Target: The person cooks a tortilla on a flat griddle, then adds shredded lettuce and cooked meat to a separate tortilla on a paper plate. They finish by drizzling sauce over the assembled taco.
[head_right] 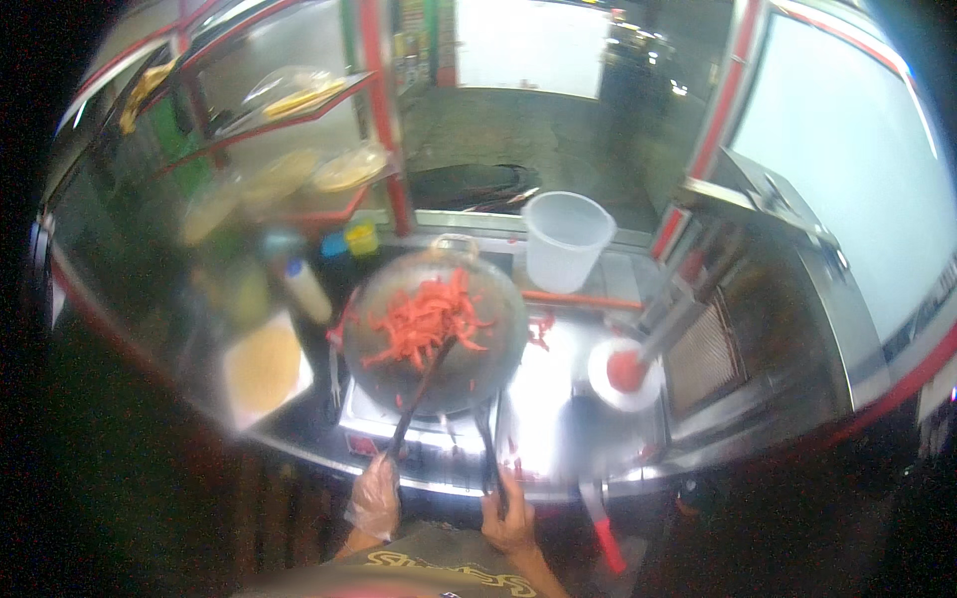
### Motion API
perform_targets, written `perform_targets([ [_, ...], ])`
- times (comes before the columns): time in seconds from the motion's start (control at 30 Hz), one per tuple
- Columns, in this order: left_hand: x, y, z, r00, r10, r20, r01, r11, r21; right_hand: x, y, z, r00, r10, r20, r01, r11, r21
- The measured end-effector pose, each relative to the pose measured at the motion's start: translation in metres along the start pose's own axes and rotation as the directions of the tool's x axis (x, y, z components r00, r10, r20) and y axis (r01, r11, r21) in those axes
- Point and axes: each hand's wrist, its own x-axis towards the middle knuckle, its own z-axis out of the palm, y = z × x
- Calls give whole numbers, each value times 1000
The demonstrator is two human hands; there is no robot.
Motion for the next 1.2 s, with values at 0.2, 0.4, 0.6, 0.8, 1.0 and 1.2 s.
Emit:
perform_targets([
  [0.2, -12, 12, 10, 991, -130, -42, 131, 991, 12, 10, -1, -7, 986, 89, 140, -90, 996, 1],
  [0.4, -3, 6, 12, 992, 119, -37, -121, 991, -59, 21, 0, -13, 999, 49, 15, -48, 996, -81],
  [0.6, -9, -6, 11, 992, 52, -115, -76, 974, -215, 15, -6, -18, 982, 164, 96, -167, 986, 25],
  [0.8, 0, -15, 14, 994, 18, -112, -40, 980, -195, 12, -13, -4, 962, 237, 131, -241, 970, 13],
  [1.0, 1, -15, 5, 989, 29, -146, -64, 969, -239, 18, -17, 17, 979, 193, 61, -193, 981, -2],
  [1.2, 12, -13, -11, 991, 108, -80, -118, 986, -120, 37, -37, 31, 983, 81, 164, -84, 996, 8],
])
